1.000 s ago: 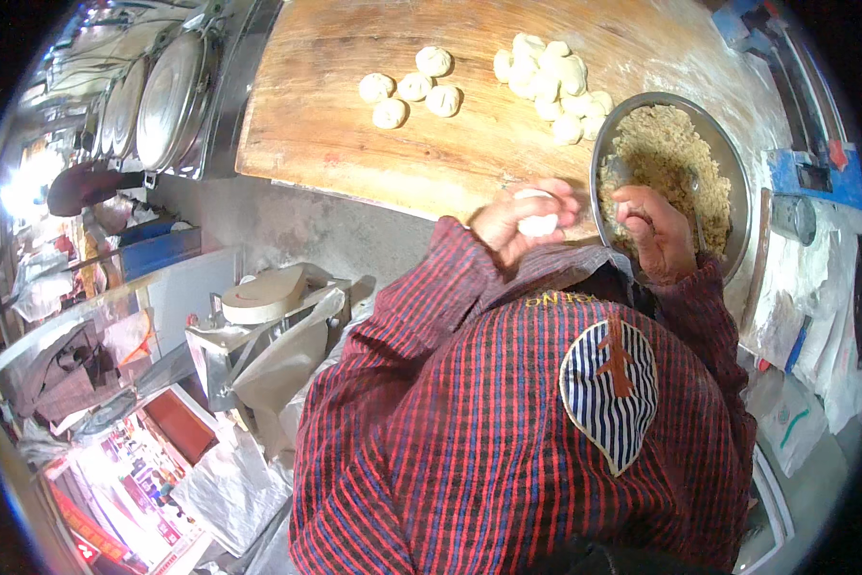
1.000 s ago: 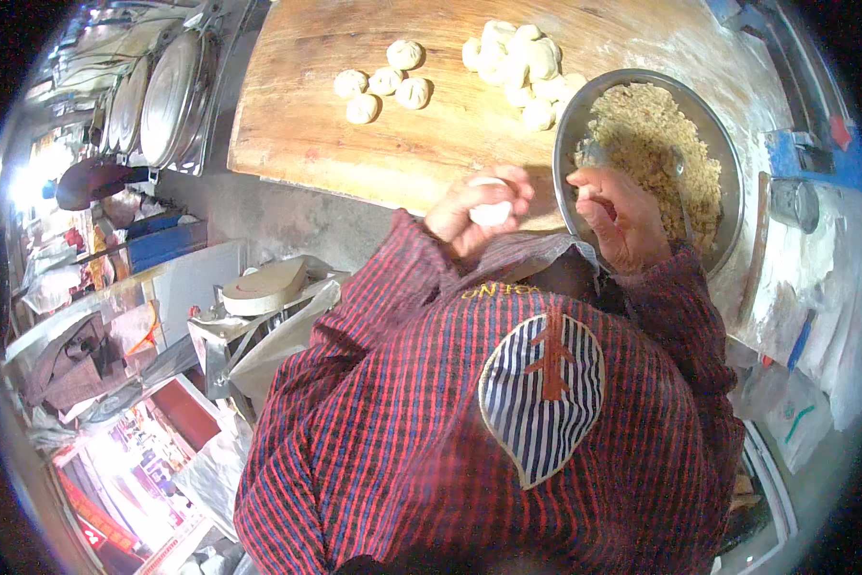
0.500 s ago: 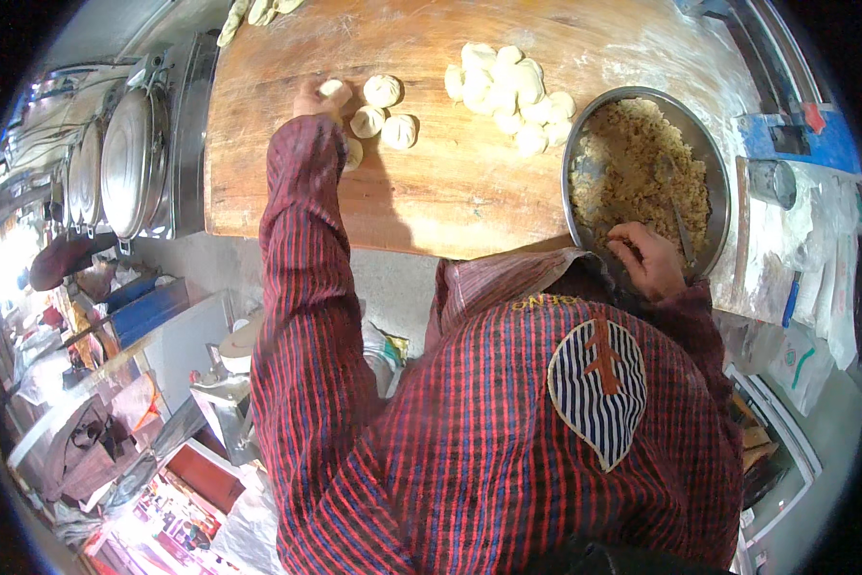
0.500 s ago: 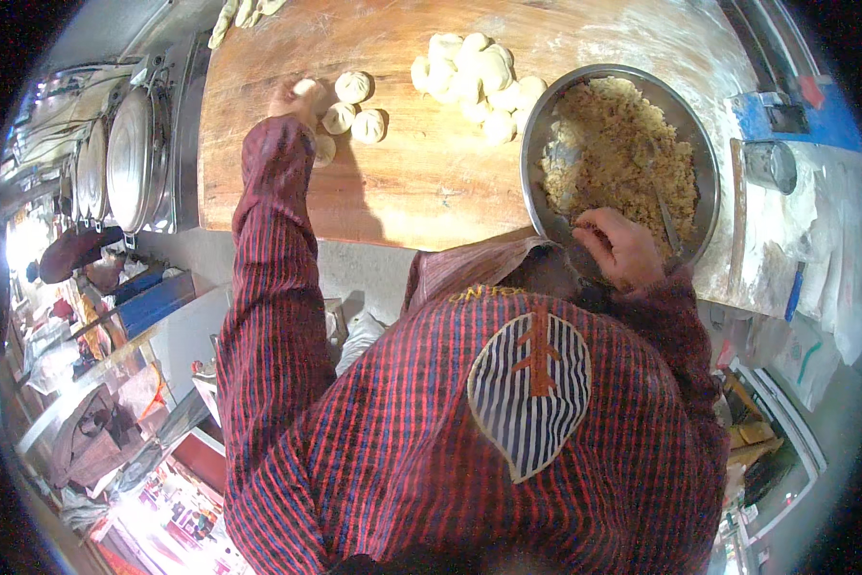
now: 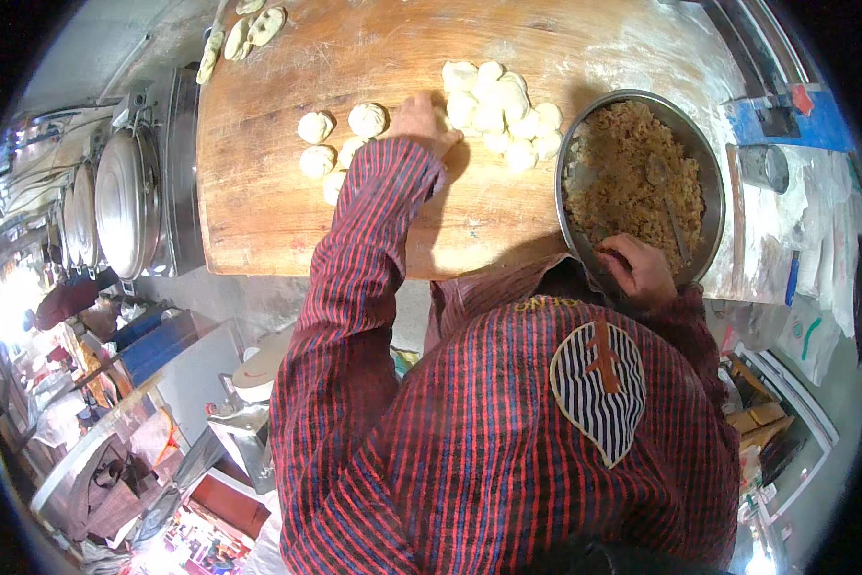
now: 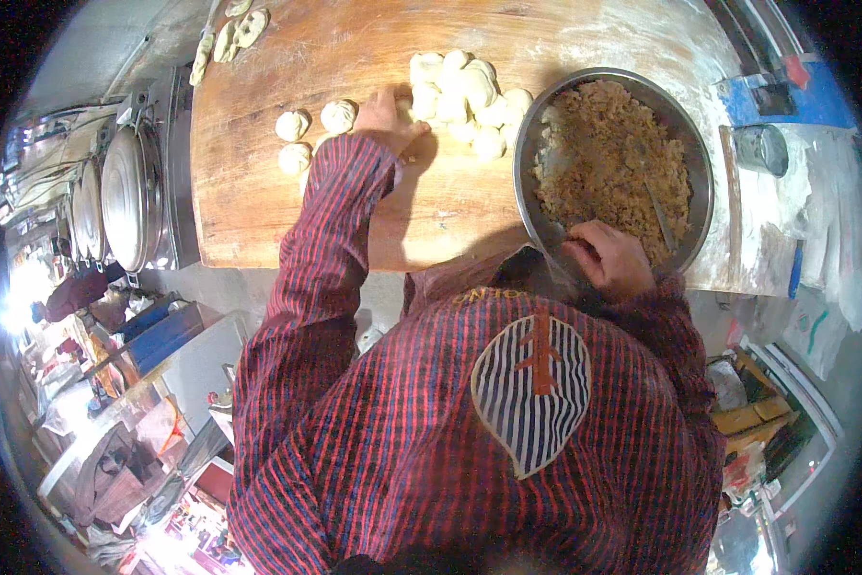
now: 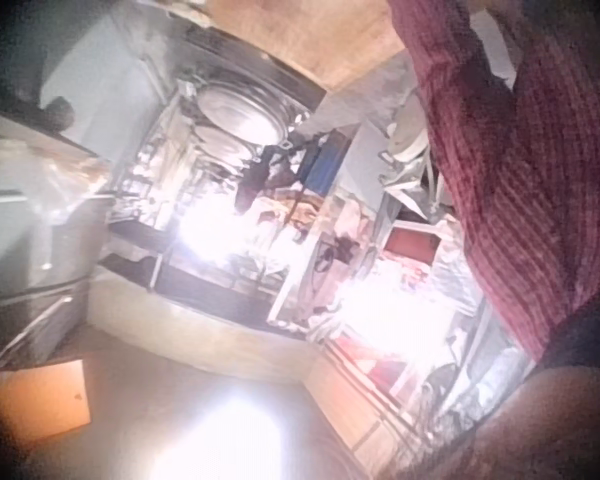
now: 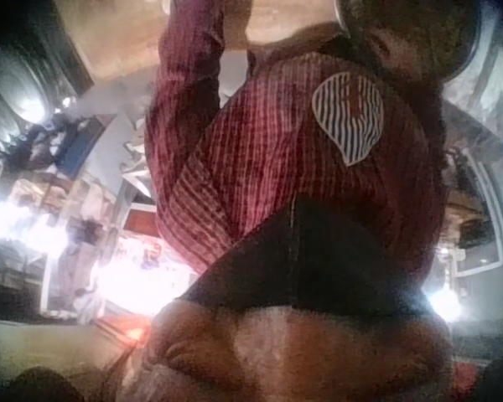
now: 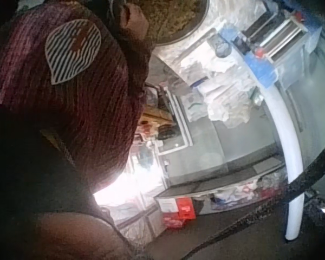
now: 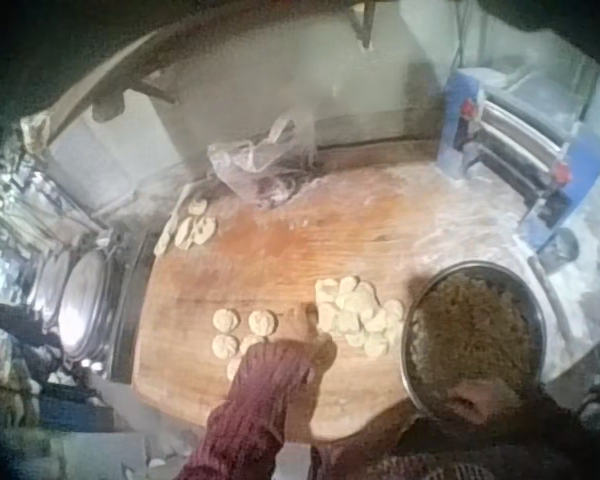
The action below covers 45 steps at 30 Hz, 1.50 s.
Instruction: The person repeatedly scoops a grainy filling from a metal bowl with a spoon, places it into small dough discs, and pleats the edges to seal them into dumplings. Finished dumplings are placed on a wooden board. The person handles dough and filling one at a time throughout the clip.
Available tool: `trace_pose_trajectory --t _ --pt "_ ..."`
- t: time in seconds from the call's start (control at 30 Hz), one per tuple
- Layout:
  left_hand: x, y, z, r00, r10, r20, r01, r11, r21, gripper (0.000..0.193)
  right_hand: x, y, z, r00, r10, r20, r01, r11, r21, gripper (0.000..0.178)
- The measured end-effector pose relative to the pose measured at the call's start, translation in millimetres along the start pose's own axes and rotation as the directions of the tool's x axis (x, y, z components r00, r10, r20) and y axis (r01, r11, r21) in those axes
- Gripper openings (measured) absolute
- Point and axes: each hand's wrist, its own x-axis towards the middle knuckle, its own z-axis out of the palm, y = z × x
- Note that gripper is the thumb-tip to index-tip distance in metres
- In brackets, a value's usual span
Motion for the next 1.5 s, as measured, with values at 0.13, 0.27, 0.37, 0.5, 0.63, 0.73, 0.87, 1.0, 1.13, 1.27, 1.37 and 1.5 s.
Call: trace_pose_trajectory --t 0.13,0.27,0.37,0.5,0.63,0.73,0.87,1.0,1.13,1.27,1.37,1.5 --pt "-51.5 10.7 -20.4 1.0 0.0 -0.006 -0.001 0.997 -0.071 0.048 -0.5 1.0 0.8 0.999 -0.008 -0.042 0.008 1.0 0.0 0.017" --pt "-100.3 32.7 -50.8 0.933 0.042 -0.358 -0.232 0.831 -0.506 0.053 5.2 -12.8 -7.4 0.992 0.045 -0.118 -0.031 0.993 0.115 0.021" --pt "-127.7 67.7 -49.3 0.957 0.12 -0.266 -0.289 0.27 -0.918 0.057 14.8 -36.8 -17.1 0.982 0.054 -0.18 0.017 0.929 0.369 0.026" --pt "-147.2 119.7 -23.4 0.911 0.223 -0.346 -0.403 0.309 -0.862 0.043 37.3 -60.0 -16.5 0.977 -0.144 -0.155 0.206 0.821 0.533 0.033" --pt "-160.4 143.2 -6.9 0.93 0.247 -0.273 -0.357 0.42 -0.835 0.039 41.2 -55.4 1.7 0.979 0.164 -0.125 -0.012 0.652 0.758 0.025" --pt "-166.9 144.2 -1.8 0.97 0.223 -0.092 -0.132 0.171 -0.976 0.035 30.1 -40.2 3.7 0.954 -0.026 -0.298 0.212 0.761 0.613 0.022" --pt "-173.0 149.0 12.5 0.984 0.11 -0.137 -0.163 0.276 -0.947 0.027 18.0 -33.2 7.1 0.972 -0.003 -0.235 0.159 0.747 0.646 0.021" --pt "-183.4 155.7 22.5 0.941 0.183 -0.285 -0.338 0.577 -0.744 0.023 12.9 -30.0 2.4 0.997 0.063 -0.049 0.0 0.612 0.791 0.02" --pt "-189.2 154.6 17.9 0.765 0.433 -0.476 -0.611 0.722 -0.324 0.018 4.3 -25.6 -2.6 0.987 -0.094 -0.127 0.15 0.813 0.563 0.018" --pt "-194.0 163.4 19.4 0.918 0.154 -0.366 -0.358 0.717 -0.598 0.023 -0.8 -27.3 4.3 0.986 0.014 0.166 -0.161 0.348 0.924 0.021" --pt "-203.5 174.2 22.1 0.973 0.095 -0.212 -0.231 0.479 -0.847 0.023 -0.5 -26.3 5.8 0.985 0.092 0.143 -0.169 0.617 0.768 0.019" --pt "-209.5 172.7 15.5 0.945 0.221 -0.24 -0.316 0.801 -0.509 0.025 -7.8 -19.7 -4.0 0.99 -0.102 0.098 0.042 0.872 0.487 0.017"
